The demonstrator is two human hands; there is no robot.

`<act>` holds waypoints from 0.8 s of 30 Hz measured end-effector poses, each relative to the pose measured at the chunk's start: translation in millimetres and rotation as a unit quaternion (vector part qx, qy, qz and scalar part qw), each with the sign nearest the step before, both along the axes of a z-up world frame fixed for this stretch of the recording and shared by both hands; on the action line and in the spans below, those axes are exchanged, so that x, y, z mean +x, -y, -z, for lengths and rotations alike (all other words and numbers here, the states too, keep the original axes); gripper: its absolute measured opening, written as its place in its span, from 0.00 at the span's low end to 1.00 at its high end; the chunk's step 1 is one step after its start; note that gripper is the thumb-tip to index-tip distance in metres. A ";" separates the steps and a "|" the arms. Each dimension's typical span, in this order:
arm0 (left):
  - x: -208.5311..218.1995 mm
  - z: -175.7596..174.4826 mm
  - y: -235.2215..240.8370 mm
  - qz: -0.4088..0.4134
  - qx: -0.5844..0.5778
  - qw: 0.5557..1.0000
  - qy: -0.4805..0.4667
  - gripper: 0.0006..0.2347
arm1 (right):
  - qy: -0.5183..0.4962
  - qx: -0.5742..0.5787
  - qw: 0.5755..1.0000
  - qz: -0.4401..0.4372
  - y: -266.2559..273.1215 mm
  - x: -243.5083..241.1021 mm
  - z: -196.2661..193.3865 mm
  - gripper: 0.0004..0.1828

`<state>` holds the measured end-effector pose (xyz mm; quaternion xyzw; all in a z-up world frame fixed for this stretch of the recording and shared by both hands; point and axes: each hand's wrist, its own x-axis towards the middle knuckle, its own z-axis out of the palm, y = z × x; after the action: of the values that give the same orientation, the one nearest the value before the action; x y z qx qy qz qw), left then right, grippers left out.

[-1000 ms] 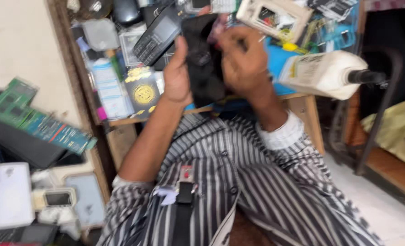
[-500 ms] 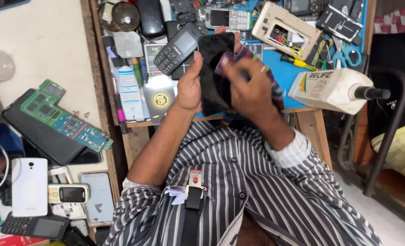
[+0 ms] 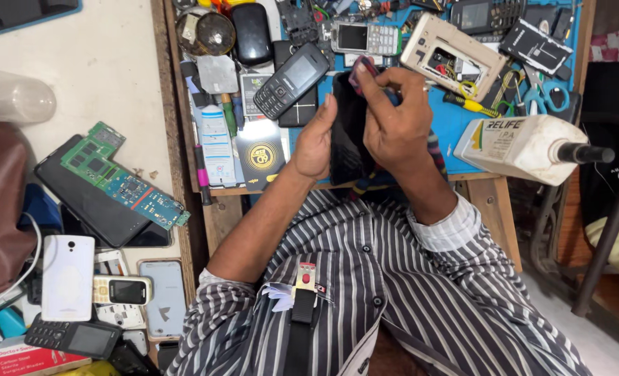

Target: The person wipes the screen and edges of a black smartphone with a multicolored cloth. The person repeatedly rubs the front and back surfaces of the device while holding it in both hands.

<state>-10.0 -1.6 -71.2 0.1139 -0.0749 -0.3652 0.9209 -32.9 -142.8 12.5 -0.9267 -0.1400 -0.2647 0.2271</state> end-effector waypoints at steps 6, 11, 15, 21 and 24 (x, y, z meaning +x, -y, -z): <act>0.7 5.5 6.3 -0.061 0.081 0.990 0.095 0.24 | 0.026 -0.036 0.999 -0.030 -1.4 3.9 -2.8 0.28; 5.5 7.0 -0.7 -0.062 0.210 0.964 0.151 0.22 | -0.009 0.000 1.000 -0.001 23.5 3.4 -4.3 0.26; 8.5 11.7 -5.2 -0.016 0.244 0.955 0.165 0.17 | -0.005 0.014 0.998 -0.062 29.5 5.5 6.8 0.26; 1.9 15.6 -9.1 0.008 0.258 0.952 0.164 0.16 | 0.022 -0.035 0.993 -0.108 42.0 1.5 18.9 0.26; 1.7 17.0 -8.9 0.021 0.249 0.961 0.121 0.15 | 0.010 -0.029 0.995 -0.093 46.1 0.7 21.3 0.26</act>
<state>-8.3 7.3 -88.2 0.3817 -0.0952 -0.3745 0.8396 -32.2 -188.9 -8.8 -0.9129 -0.2358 -0.2479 0.2227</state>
